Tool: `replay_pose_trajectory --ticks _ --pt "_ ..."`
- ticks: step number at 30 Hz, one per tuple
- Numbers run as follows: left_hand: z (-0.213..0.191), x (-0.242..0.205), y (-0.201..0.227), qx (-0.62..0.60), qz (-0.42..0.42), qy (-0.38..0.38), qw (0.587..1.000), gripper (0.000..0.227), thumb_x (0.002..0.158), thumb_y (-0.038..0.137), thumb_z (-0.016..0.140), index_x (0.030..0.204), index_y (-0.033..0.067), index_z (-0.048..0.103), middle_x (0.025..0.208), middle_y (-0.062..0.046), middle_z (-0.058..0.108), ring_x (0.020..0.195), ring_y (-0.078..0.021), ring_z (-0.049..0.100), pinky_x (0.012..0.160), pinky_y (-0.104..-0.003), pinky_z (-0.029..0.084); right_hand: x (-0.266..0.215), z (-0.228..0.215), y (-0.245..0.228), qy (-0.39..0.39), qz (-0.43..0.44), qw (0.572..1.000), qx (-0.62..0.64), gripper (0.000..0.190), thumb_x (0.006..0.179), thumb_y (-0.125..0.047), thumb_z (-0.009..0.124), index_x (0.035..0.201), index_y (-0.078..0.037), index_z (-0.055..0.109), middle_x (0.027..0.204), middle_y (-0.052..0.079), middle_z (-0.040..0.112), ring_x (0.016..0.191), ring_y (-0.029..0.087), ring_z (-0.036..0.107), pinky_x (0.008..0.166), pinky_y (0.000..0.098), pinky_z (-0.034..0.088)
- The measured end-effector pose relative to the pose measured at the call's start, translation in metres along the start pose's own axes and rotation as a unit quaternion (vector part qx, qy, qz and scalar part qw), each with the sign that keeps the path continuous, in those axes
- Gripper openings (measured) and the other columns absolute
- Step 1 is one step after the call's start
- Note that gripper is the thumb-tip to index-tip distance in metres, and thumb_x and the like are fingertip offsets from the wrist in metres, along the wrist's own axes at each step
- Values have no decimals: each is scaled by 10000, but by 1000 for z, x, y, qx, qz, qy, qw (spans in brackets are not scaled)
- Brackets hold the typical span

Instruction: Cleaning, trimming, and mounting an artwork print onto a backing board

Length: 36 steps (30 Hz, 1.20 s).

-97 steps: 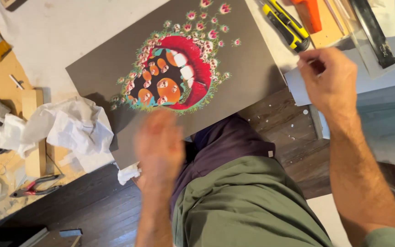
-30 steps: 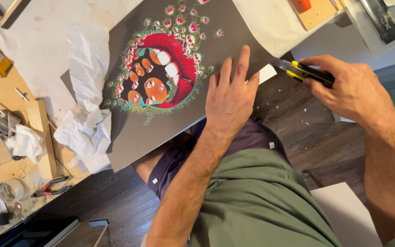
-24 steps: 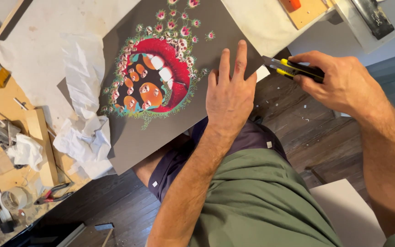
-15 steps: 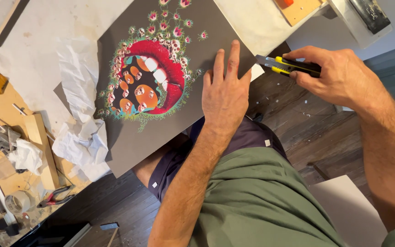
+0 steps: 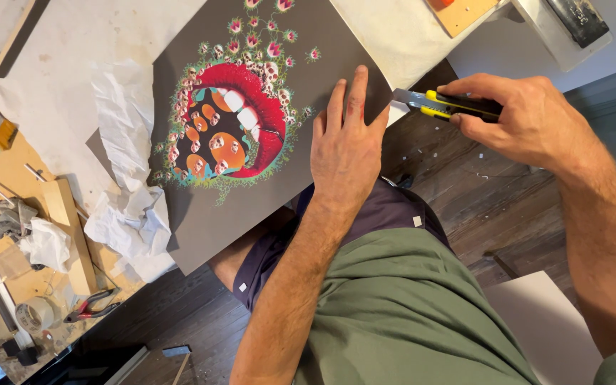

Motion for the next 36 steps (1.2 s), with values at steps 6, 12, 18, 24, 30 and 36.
replay_pose_trajectory --ticks 6,12,18,24,30,36 --pt "-7 -5 3 0 21 21 1000 349 1074 115 602 1282 357 743 1540 -107 461 1332 -282 569 863 -402 546 -8 0 4 6 -15 1000 -11 424 921 -235 695 1344 -263 713 1129 -32 779 845 224 700 777 353 488" --pt "0 -3 -2 -16 2 14 1000 364 1038 71 639 1249 333 778 1616 -102 368 1397 -325 533 908 -435 546 -6 -1 8 69 -66 995 -34 455 923 -175 692 1374 -232 718 994 17 770 805 273 687 772 378 498" --pt "10 4 3 -17 -3 -22 1000 193 1049 231 718 1177 347 804 1615 -81 340 1425 -341 477 937 -481 551 -3 2 6 84 -87 990 -74 441 935 -217 688 1375 -242 718 1049 3 776 843 322 698 750 423 520" --pt "16 5 1 -13 -18 -62 998 368 979 141 674 1269 355 749 1627 -72 312 1460 -343 423 956 -476 529 -1 2 4 64 -69 995 -24 445 921 -186 680 1363 -218 714 1104 -8 774 899 286 703 800 398 505" --pt "7 0 2 -31 -8 -31 999 407 1002 74 625 1311 310 744 1612 -101 361 1449 -335 460 963 -461 549 -5 0 -4 52 -74 996 -4 428 924 -170 677 1348 -214 715 1071 -7 774 898 250 705 790 369 493" --pt "8 -3 0 -34 -10 -41 999 445 1001 57 616 1349 314 719 1619 -110 359 1458 -339 460 958 -453 557 -6 0 -2 49 -68 996 1 429 931 -171 699 1356 -224 716 1063 -11 775 909 229 708 797 354 496"
Point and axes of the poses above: each hand's wrist, its own x-axis towards the middle knuckle, its own z-axis out of the palm, y = z × x, the point moved 9 cm from there along x, towards the middle knuckle
